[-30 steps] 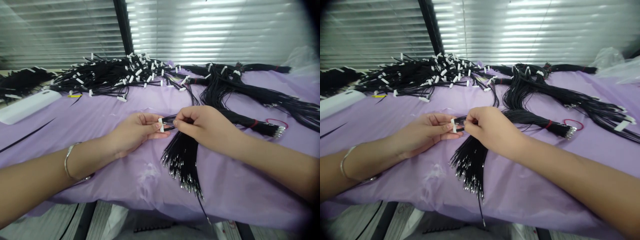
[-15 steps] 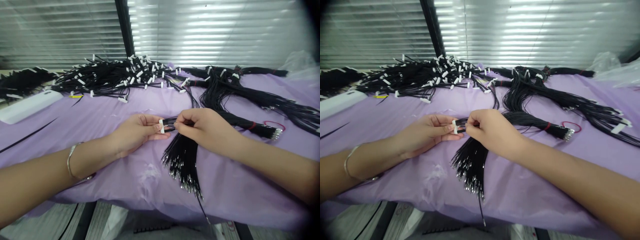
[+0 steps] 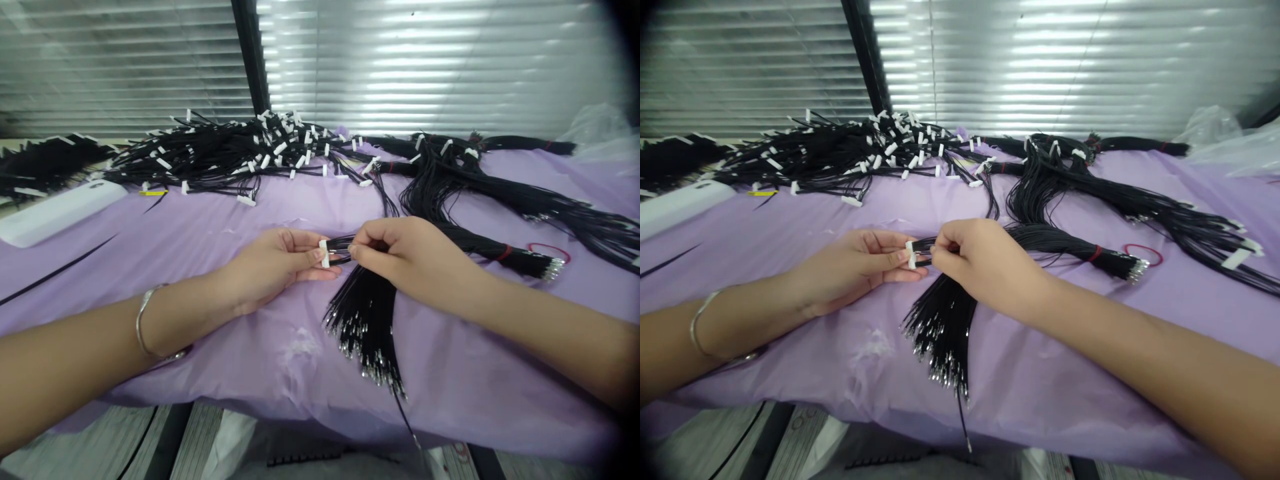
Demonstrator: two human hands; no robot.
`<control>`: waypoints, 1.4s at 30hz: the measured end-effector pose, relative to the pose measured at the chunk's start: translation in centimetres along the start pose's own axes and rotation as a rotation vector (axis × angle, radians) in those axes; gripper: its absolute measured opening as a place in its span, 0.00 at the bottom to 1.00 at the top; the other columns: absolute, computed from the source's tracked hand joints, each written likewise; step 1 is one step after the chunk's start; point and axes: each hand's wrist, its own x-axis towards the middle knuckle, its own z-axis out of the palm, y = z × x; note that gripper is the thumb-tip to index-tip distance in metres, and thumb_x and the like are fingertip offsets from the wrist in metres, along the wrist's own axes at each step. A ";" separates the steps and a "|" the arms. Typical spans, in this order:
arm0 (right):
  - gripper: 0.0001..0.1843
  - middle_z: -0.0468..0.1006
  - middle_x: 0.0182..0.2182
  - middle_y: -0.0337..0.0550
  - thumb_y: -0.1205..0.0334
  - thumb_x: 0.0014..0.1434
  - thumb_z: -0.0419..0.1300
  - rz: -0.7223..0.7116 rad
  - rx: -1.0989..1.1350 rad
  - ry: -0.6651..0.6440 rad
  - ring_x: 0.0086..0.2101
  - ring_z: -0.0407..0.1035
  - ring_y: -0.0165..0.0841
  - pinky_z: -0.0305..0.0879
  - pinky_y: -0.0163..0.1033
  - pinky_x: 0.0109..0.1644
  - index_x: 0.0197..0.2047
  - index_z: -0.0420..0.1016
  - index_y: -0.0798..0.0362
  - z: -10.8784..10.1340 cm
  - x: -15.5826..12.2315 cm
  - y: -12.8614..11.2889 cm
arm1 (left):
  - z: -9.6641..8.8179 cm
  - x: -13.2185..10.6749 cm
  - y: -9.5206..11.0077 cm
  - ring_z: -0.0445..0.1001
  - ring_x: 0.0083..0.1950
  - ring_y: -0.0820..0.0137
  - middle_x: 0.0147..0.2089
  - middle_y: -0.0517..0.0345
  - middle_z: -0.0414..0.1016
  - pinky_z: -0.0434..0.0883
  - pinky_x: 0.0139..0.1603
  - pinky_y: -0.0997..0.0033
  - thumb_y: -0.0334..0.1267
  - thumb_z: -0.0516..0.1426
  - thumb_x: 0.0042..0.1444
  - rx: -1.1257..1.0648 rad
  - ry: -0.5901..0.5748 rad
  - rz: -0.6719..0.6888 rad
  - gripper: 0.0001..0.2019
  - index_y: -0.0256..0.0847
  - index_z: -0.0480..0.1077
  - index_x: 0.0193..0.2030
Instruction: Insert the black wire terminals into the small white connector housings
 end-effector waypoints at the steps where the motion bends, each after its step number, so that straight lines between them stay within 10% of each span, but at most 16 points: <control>1: 0.09 0.63 0.16 0.33 0.65 0.53 0.55 0.005 0.000 -0.002 0.18 0.54 0.22 0.49 0.31 0.21 0.23 0.69 0.54 0.0 0.0 0.0 | 0.0 0.0 0.0 0.76 0.36 0.74 0.35 0.54 0.76 0.72 0.47 0.73 0.27 0.57 0.53 0.001 0.002 0.000 0.04 0.32 0.73 0.35; 42: 0.07 0.69 0.17 0.33 0.68 0.50 0.55 -0.020 0.010 0.023 0.19 0.59 0.23 0.53 0.30 0.23 0.22 0.70 0.55 0.2 -0.2 -0.1 | 0.0 0.0 0.2 0.76 0.35 0.75 0.36 0.53 0.75 0.71 0.48 0.71 0.27 0.57 0.53 0.018 -0.034 -0.012 0.04 0.30 0.73 0.35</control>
